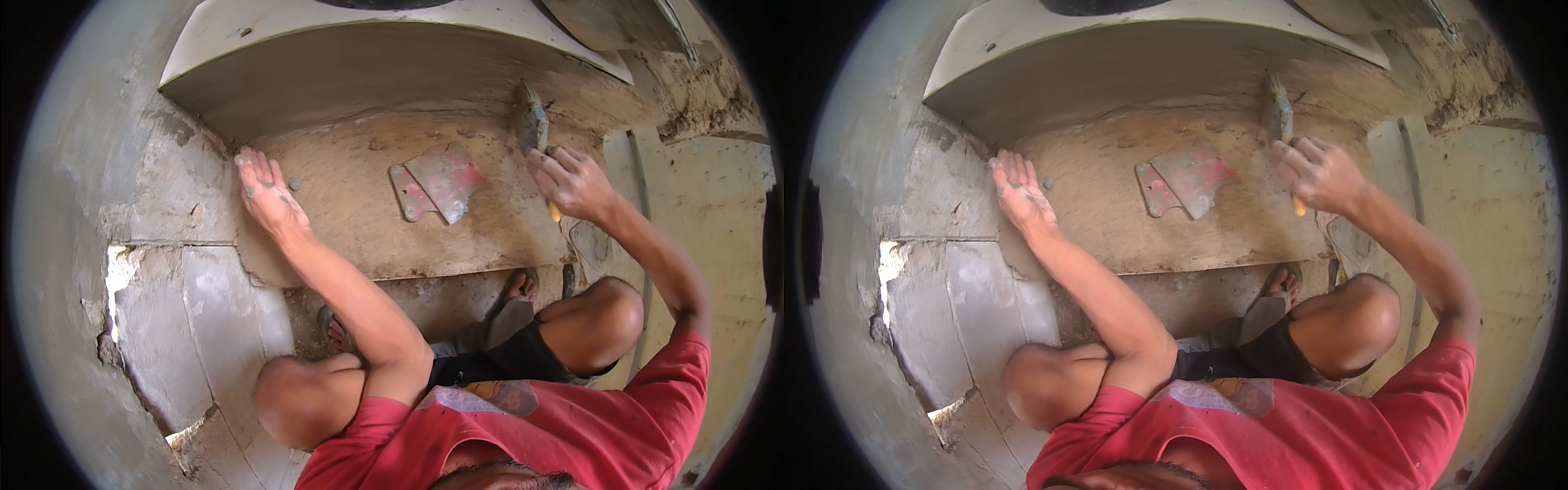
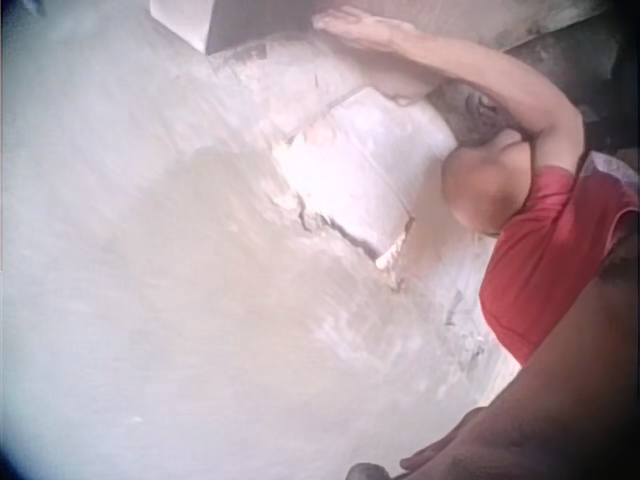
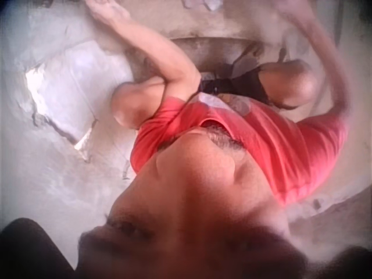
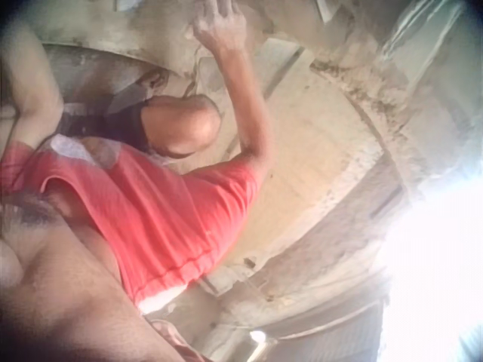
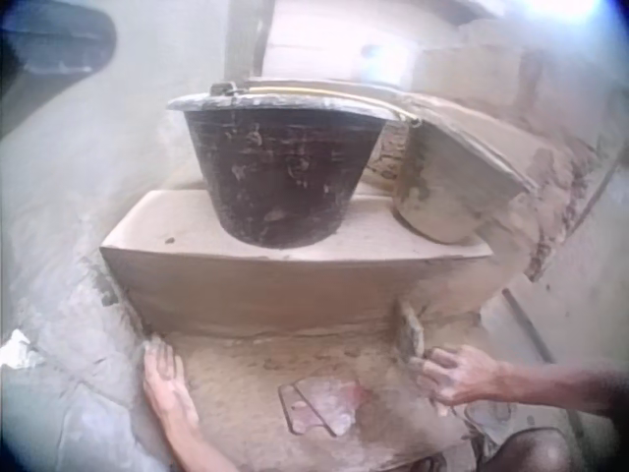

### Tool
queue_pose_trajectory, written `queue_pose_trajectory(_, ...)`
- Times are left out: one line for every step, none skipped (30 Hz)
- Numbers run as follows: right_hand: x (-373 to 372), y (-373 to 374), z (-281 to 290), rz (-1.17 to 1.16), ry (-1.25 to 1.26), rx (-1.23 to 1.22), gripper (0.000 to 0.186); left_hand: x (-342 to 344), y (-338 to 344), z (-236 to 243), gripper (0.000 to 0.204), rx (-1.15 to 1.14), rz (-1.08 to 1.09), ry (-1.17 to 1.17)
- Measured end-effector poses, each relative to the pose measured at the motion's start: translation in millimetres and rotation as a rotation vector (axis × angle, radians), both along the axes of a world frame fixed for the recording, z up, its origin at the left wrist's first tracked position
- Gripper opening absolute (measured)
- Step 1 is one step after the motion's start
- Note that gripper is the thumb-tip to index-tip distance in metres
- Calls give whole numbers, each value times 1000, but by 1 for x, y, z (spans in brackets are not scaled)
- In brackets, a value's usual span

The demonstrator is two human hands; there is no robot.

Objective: The person scoops plaster from a bucket and applies it to a curved wall section using a trowel and brush. They smooth the surface repeatedly and scrape excess material back into the bucket.

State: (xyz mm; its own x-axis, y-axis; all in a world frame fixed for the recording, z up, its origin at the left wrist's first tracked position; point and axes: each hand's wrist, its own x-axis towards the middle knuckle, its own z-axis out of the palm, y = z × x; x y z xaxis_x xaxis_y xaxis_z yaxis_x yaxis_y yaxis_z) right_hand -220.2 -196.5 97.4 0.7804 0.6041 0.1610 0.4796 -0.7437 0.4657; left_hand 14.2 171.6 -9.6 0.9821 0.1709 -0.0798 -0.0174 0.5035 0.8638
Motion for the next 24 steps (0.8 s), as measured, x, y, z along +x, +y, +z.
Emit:
queue_pose_trajectory(1, 10, 0, 11, -49, 26, 29, 0, -6, 3, 73, -3, -9, -2)
queue_pose_trajectory(7, 20, -1, 62, -22, 51, 29, 0, -13, 5, 73, -5, -23, -6)
queue_pose_trajectory(18, 30, -4, 146, -52, 110, 29, -1, -18, 7, 72, -9, -24, 1)
queue_pose_trajectory(28, 36, -8, 229, -53, 144, 29, -2, -24, 8, 72, -6, -42, -2)
queue_pose_trajectory(41, 38, -10, 271, -131, 172, 30, -3, -27, 9, 72, -4, -46, 5)
queue_pose_trajectory(54, 34, -11, 306, -178, 178, 31, -4, -29, 9, 71, 4, -59, 8)
queue_pose_trajectory(62, 29, -12, 314, -165, 137, 32, -5, -29, 9, 72, 17, -59, -6)
queue_pose_trajectory(63, 18, -10, 300, -199, 156, 34, -5, -28, 8, 74, 33, -72, -22)
queue_pose_trajectory(54, 0, -2, 255, -173, 127, 37, -5, -26, 6, 75, 49, -85, -38)
queue_pose_trajectory(42, -20, 8, 212, -145, 93, 39, -4, -23, 5, 75, 58, -76, -32)
queue_pose_trajectory(25, -36, 13, 147, -132, 75, 41, -4, -21, 2, 75, 61, -65, -24)
queue_pose_trajectory(3, -49, 19, 81, -123, 57, 42, -3, -20, 0, 76, 62, -57, -16)
queue_pose_trajectory(-19, -60, 23, -3, -81, 61, 42, -3, -19, -3, 75, 70, -30, -3)
queue_pose_trajectory(-42, -68, 26, -98, -45, 67, 42, -3, -20, -5, 74, 80, -16, 9)
queue_pose_trajectory(-64, -72, 31, -210, -17, 66, 41, -1, -23, -6, 74, 86, -33, 16)
queue_pose_trajectory(-83, -72, 34, -281, -24, 106, 41, -1, -27, -8, 77, 109, -22, 28)
queue_pose_trajectory(-101, -68, 37, -360, -38, 141, 40, 0, -31, -8, 78, 113, -42, 37)
queue_pose_trajectory(-115, -64, 42, -417, -71, 182, 40, 1, -37, -8, 79, 128, -55, 31)
queue_pose_trajectory(-125, -59, 47, -443, -128, 282, 30, 1, -42, -7, 77, 149, -73, 13)
queue_pose_trajectory(-132, -55, 53, -474, -227, 389, 29, 1, -47, -7, 76, 165, -102, 6)
queue_pose_trajectory(-136, -51, 60, -453, -353, 504, 29, 1, -53, -7, 74, 199, -135, 5)
queue_pose_trajectory(-137, -49, 65, -412, -482, 619, 29, 1, -57, -7, 73, 227, -138, 10)
queue_pose_trajectory(-142, -49, 78, -465, -576, 681, 28, 0, -60, -7, 72, 283, -165, 14)
queue_pose_trajectory(-141, -50, 88, -361, -727, 903, 27, -1, -63, -8, 71, 341, -178, 19)
